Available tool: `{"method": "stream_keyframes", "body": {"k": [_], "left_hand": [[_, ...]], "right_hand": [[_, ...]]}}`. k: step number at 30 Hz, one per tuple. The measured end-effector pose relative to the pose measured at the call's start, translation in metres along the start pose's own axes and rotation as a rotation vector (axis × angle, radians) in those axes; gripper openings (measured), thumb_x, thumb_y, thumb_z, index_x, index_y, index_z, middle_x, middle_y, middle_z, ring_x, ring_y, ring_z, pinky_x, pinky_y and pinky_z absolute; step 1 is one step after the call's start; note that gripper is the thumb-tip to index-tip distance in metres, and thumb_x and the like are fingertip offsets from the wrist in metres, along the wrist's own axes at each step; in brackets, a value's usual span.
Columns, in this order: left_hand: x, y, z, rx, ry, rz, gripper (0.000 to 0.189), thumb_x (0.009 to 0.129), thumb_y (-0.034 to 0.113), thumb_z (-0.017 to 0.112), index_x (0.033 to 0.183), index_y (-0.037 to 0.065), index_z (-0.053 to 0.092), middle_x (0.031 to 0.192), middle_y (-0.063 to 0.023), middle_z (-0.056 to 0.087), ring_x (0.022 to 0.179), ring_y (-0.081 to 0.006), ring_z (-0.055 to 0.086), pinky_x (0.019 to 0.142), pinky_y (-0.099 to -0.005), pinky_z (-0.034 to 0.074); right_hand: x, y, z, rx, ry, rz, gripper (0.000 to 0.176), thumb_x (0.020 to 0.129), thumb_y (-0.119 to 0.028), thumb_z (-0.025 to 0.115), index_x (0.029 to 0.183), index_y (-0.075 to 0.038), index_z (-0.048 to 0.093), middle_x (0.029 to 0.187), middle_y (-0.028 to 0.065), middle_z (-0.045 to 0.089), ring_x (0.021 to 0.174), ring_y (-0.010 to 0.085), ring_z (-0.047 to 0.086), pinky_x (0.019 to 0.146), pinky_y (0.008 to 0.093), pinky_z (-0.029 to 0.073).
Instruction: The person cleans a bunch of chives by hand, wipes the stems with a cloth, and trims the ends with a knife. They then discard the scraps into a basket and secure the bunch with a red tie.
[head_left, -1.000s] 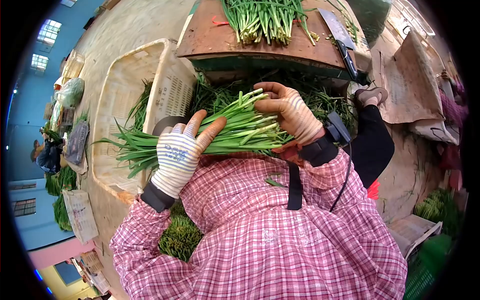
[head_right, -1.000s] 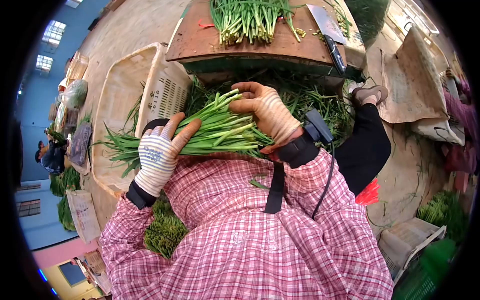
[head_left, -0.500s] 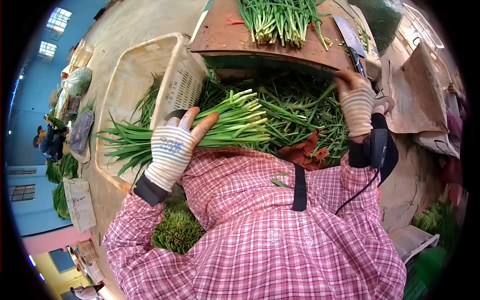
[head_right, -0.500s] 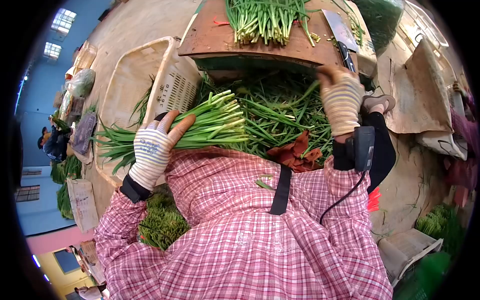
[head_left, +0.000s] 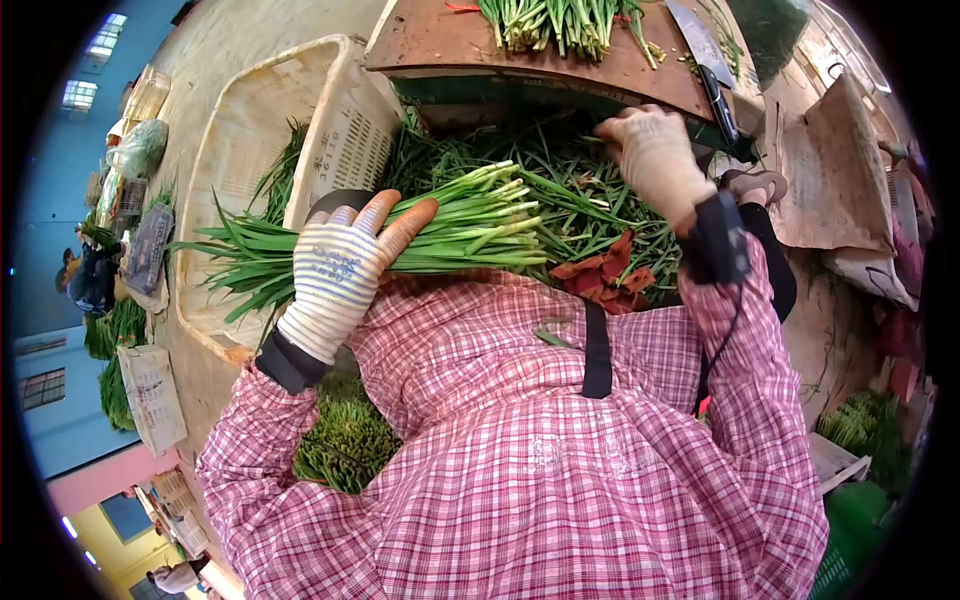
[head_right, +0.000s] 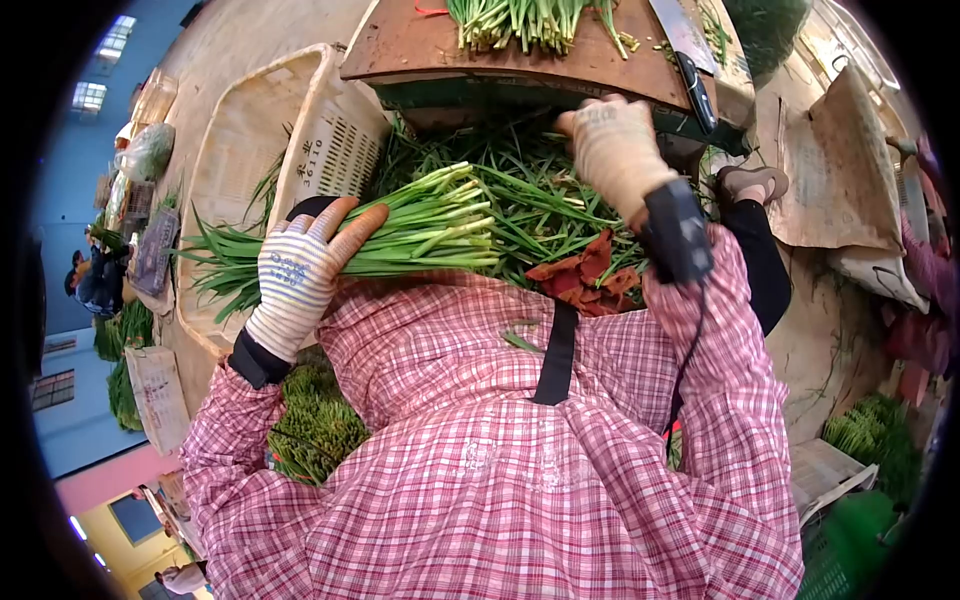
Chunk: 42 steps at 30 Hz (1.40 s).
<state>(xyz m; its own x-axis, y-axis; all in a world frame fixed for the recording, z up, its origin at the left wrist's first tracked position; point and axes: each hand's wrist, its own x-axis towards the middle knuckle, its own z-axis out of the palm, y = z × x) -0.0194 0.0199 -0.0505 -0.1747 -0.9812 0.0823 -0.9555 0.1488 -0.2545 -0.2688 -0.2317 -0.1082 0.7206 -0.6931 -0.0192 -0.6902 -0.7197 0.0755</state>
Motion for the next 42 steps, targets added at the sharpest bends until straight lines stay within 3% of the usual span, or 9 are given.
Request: {"method": "stream_keyframes", "body": {"k": [3,6,13,18,26,34,36,38,42], "left_hand": [[0.01,0.002,0.001,0.014,-0.006,-0.01,0.079,0.067,0.013,0.08,0.142,0.027,0.056,0.128,-0.0095,0.064,0.09,-0.0304,0.066,0.078,-0.0421,0.054],[0.017,0.006,0.0,-0.01,-0.009,-0.033,0.078,0.068,0.016,0.079,0.142,0.027,0.056,0.127,-0.0095,0.064,0.09,-0.0306,0.066,0.078,-0.0427,0.054],[0.008,-0.001,0.006,-0.042,-0.015,-0.116,0.081,0.067,-0.006,0.064,0.142,0.023,0.056,0.124,-0.0093,0.065,0.094,-0.0333,0.066,0.08,-0.0439,0.055],[0.006,-0.005,0.0,-0.025,0.055,-0.143,0.081,0.065,-0.008,0.064,0.141,0.021,0.057,0.121,-0.01,0.066,0.093,-0.0358,0.065,0.08,-0.0448,0.054],[0.018,0.004,-0.008,-0.007,0.028,-0.167,0.076,0.07,-0.005,0.063,0.141,0.021,0.056,0.119,-0.0098,0.066,0.09,-0.035,0.066,0.078,-0.0452,0.053],[0.002,-0.02,-0.012,-0.283,-0.058,-0.358,0.08,0.07,-0.009,0.065,0.143,0.021,0.054,0.121,-0.0134,0.069,0.1,-0.0389,0.067,0.085,-0.0431,0.056],[-0.003,-0.032,-0.016,-0.671,-0.043,-0.497,0.056,0.078,-0.005,0.068,0.133,0.004,0.062,0.102,-0.0168,0.075,0.089,-0.0234,0.073,0.081,-0.0325,0.056],[0.0,-0.035,-0.04,-1.145,-0.202,-0.637,0.051,0.077,-0.005,0.07,0.128,-0.003,0.063,0.102,-0.0109,0.076,0.09,-0.016,0.07,0.08,-0.0293,0.054],[0.01,-0.02,-0.058,-1.596,-0.378,-0.765,0.051,0.074,-0.004,0.073,0.125,-0.003,0.064,0.108,-0.0088,0.073,0.095,-0.0188,0.069,0.087,-0.0294,0.053]], "right_hand": [[-0.023,-0.049,-0.008,0.693,0.366,-0.504,0.037,0.075,-0.016,0.078,0.111,-0.02,0.074,0.113,0.0074,0.07,0.105,0.0313,0.066,0.091,0.0464,0.052],[-0.033,-0.085,-0.005,0.575,0.537,-0.679,0.024,0.077,-0.014,0.075,0.099,-0.011,0.071,0.107,0.0078,0.069,0.098,0.0315,0.065,0.083,0.0469,0.051],[-0.028,-0.065,0.014,0.805,0.68,-0.359,0.018,0.08,-0.004,0.072,0.095,-0.005,0.063,0.096,0.0122,0.066,0.087,0.0353,0.064,0.077,0.0455,0.052],[-0.034,-0.01,0.017,0.044,-0.054,0.007,0.026,0.079,-0.013,0.073,0.105,-0.016,0.073,0.11,0.0051,0.07,0.108,0.0262,0.064,0.09,0.047,0.049],[-0.039,-0.091,-0.018,0.86,0.549,-0.311,0.025,0.079,-0.034,0.077,0.095,-0.014,0.075,0.099,0.0083,0.068,0.099,0.0289,0.061,0.087,0.0459,0.042],[-0.03,-0.019,0.012,0.349,0.229,-0.146,0.021,0.076,-0.015,0.078,0.095,-0.009,0.07,0.095,0.0118,0.066,0.094,0.0332,0.064,0.08,0.0467,0.051],[-0.03,0.004,0.021,0.245,-0.215,0.153,0.038,0.079,-0.013,0.078,0.115,-0.008,0.067,0.112,0.0167,0.066,0.106,0.0367,0.064,0.092,0.0466,0.052],[-0.029,-0.003,0.026,0.636,0.208,-0.094,0.061,0.083,-0.019,0.078,0.139,-0.006,0.056,0.134,0.0221,0.059,0.117,0.0339,0.063,0.096,0.0432,0.053],[-0.016,-0.063,-0.012,2.0,0.023,-0.25,0.063,0.089,-0.023,0.077,0.142,-0.003,0.052,0.135,0.0154,0.06,0.111,0.0199,0.063,0.087,0.0333,0.056]]}}
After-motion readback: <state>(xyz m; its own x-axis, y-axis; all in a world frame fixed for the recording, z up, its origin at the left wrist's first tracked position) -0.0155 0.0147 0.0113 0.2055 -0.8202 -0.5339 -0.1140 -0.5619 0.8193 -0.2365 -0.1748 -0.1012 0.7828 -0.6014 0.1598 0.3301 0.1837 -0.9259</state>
